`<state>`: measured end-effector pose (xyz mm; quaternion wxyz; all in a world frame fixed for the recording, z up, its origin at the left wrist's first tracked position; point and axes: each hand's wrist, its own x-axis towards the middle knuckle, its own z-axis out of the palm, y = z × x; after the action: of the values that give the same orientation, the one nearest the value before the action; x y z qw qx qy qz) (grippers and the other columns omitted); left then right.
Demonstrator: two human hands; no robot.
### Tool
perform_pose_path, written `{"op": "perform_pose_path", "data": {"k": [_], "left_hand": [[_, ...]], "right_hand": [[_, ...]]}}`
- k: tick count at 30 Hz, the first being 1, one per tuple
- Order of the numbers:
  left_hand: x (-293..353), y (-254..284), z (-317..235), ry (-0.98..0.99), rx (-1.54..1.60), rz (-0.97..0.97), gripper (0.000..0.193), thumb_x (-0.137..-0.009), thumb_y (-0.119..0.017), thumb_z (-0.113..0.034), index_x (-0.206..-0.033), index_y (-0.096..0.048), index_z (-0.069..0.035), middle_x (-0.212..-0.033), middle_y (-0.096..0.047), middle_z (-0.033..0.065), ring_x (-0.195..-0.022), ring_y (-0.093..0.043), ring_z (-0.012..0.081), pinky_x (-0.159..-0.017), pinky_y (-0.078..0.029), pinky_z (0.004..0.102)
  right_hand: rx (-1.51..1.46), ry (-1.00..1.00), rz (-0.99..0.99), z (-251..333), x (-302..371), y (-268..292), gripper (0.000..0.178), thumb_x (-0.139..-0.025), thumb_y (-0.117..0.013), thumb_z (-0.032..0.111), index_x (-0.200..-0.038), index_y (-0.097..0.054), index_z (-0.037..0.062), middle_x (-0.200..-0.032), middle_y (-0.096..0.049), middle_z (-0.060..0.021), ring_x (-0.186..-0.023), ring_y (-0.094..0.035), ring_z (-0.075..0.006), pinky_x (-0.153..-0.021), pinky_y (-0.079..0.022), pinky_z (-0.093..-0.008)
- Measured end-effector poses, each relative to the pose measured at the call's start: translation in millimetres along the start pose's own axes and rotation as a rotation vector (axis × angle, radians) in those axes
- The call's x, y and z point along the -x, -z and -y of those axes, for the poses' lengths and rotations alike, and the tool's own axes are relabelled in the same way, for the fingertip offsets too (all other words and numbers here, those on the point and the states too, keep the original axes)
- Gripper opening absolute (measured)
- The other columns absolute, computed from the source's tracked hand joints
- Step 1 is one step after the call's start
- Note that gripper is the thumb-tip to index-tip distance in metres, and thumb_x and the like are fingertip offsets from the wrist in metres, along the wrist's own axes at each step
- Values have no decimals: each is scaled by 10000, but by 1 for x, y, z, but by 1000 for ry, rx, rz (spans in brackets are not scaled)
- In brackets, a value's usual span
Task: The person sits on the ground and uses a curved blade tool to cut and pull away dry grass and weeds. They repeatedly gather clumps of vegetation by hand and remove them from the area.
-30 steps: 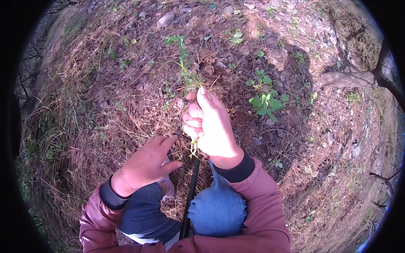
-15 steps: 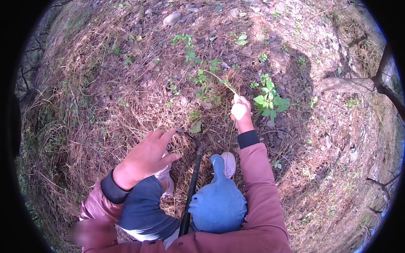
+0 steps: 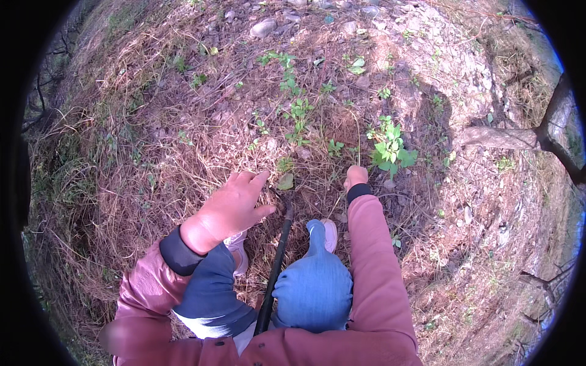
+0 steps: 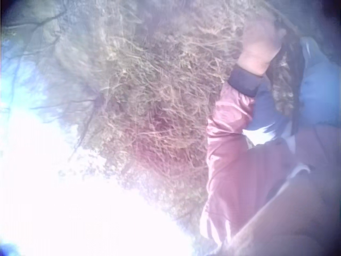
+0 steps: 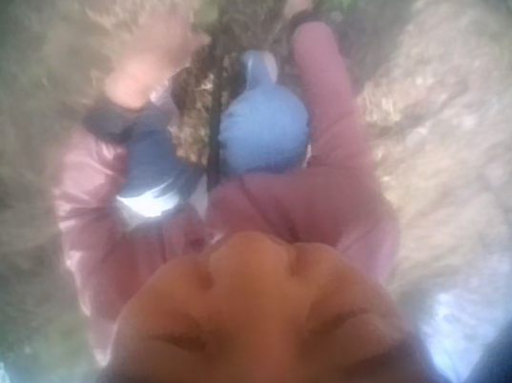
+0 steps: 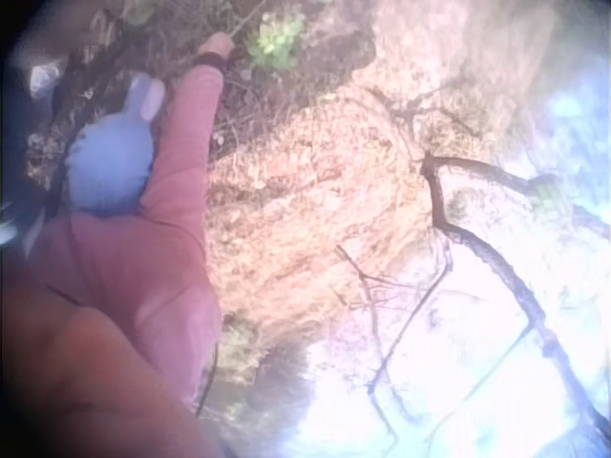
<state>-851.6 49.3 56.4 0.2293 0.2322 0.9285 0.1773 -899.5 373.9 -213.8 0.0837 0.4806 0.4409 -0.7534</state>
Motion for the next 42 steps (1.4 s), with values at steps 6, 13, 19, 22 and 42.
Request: {"op": "perform_pose_path", "data": {"k": [6,13,19,22,42], "left_hand": [[-3,1,1,22,-11,32,652,-883,-667,-341,-1381,-424,1,-1203,-557,246,-1142,-525,428,-958,-464,483],[-22,-25,19,13,282,-123,568,-938,-625,-316,-1326,-446,58,-1063,-608,264,-960,-595,455,-877,-498,451],[-46,-39,32,242,862,-217,518,-949,-651,-387,-1156,-504,65,-886,-629,73,-760,-580,109,-655,-502,276],[-47,-30,33,325,879,-425,409,-973,-622,-286,-1136,-501,70,-948,-643,114,-817,-607,130,-681,-514,290],[-40,-19,20,257,1078,-340,126,-1017,-439,-80,-1083,-445,27,-936,-657,134,-753,-656,168,-673,-552,308]], "right_hand": [[-92,-70,-97,-17,-18,8,78,-941,-424,141,-864,-429,130,-583,-277,14,-397,-250,-118,-361,-184,-276],[-331,182,568,-25,85,-85,89,-1017,-445,159,-951,-417,106,-653,-333,28,-453,-280,-80,-422,-290,-256],[287,556,1014,-40,212,-147,405,-950,-538,23,-1323,-379,19,-1125,-506,-61,-1017,-515,-120,-901,-443,-303],[447,564,1209,-40,231,-141,573,-931,-556,-4,-1437,-286,-5,-1213,-513,-90,-1106,-528,-144,-945,-463,-316],[474,230,-49,-21,-43,-2,446,-1031,-428,398,-861,-597,22,-611,-447,-19,-424,-415,-162,-397,-324,-324]]}}
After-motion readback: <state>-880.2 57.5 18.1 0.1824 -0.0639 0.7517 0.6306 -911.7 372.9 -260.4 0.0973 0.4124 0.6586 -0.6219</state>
